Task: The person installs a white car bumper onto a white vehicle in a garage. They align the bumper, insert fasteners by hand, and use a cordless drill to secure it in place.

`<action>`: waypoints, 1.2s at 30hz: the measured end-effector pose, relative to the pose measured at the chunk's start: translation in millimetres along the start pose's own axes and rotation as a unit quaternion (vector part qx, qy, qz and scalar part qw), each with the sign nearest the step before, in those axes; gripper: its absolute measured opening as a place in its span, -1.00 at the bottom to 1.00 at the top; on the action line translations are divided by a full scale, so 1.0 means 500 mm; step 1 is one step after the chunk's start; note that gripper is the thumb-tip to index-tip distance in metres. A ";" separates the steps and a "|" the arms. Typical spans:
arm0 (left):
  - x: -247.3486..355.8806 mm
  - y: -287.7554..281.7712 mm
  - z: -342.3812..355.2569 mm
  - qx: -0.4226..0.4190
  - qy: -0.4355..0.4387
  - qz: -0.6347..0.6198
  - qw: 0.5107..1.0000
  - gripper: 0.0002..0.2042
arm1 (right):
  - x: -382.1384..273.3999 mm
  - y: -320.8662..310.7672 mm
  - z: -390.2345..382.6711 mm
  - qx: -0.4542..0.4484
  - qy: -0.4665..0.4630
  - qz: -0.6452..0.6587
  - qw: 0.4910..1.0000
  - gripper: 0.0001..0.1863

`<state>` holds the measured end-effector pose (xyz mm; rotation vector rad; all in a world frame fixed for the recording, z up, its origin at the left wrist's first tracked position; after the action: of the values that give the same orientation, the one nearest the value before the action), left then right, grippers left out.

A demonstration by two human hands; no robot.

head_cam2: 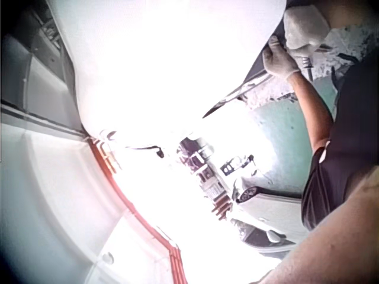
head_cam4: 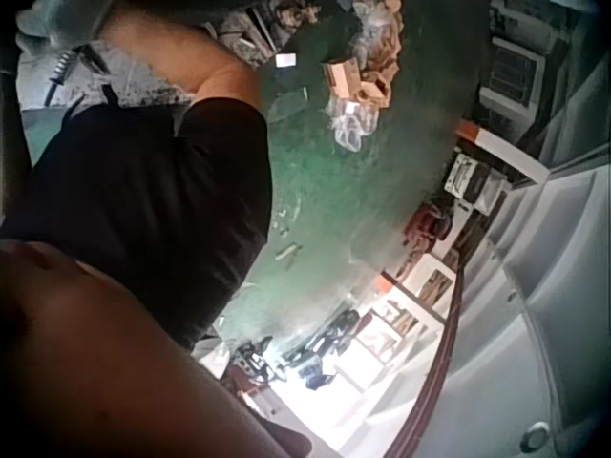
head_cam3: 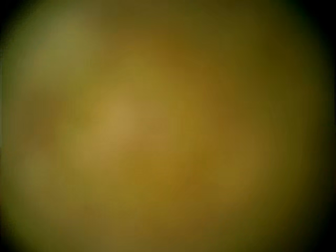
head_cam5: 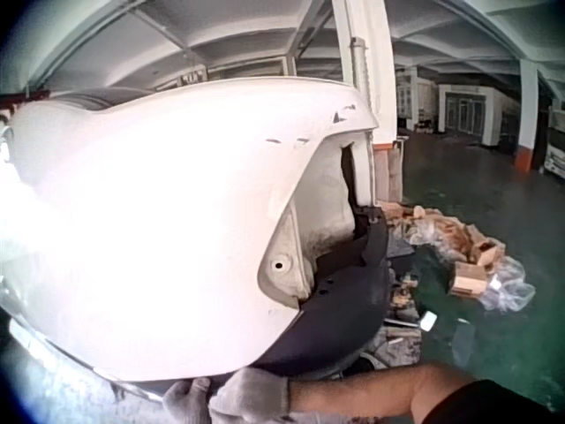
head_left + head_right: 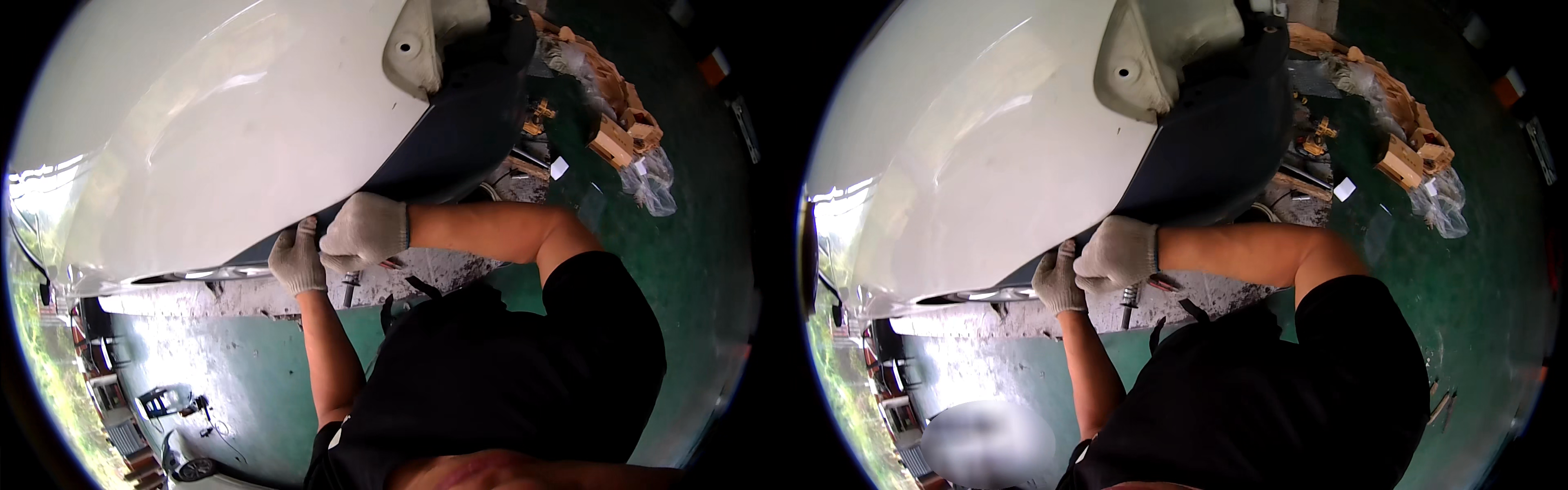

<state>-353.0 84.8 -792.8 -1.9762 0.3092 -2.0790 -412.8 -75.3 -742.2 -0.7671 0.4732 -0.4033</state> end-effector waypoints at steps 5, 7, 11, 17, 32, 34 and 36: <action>-0.013 -0.020 0.007 -0.026 -0.080 -0.068 0.994 -0.69 | -0.129 0.022 0.051 -0.001 -0.049 0.145 0.988 -0.64; -0.021 -0.027 0.004 -0.041 -0.063 -0.085 0.994 -0.69 | -0.152 0.031 0.051 -0.091 -0.094 0.162 0.978 -0.66; -0.027 -0.023 0.009 -0.026 -0.019 -0.053 0.998 -0.65 | 0.012 0.100 0.045 -0.228 -0.061 0.030 0.971 -0.66; -0.044 -0.017 0.020 -0.016 -0.015 0.005 1.000 -0.54 | 0.007 0.082 0.025 -0.053 -0.014 0.076 0.996 -0.64; 0.001 -0.062 0.040 -0.118 0.014 0.154 0.981 -0.34 | 0.015 0.131 0.023 -0.030 -0.107 0.067 0.992 -0.68; -0.046 -0.086 0.062 -0.100 0.018 0.233 0.967 -0.28 | 0.003 0.133 0.059 -0.006 -0.089 0.069 0.994 -0.68; -0.052 -0.094 0.075 -0.107 -0.005 0.229 0.967 -0.29 | 0.002 0.137 0.073 -0.022 -0.031 0.063 0.997 -0.68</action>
<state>-316.5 138.5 -799.9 -1.8033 0.9266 -1.7938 -380.4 -10.9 -770.0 -0.7852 0.4694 -0.2522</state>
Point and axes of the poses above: each hand's wrist, its own z-axis towards the middle knuckle, its own y-axis out of the palm, x = y × z, the point moved 5 cm from there along z, towards the middle knuckle, and after that the axes turned 6 degrees about -x, right-handed, at the moved point
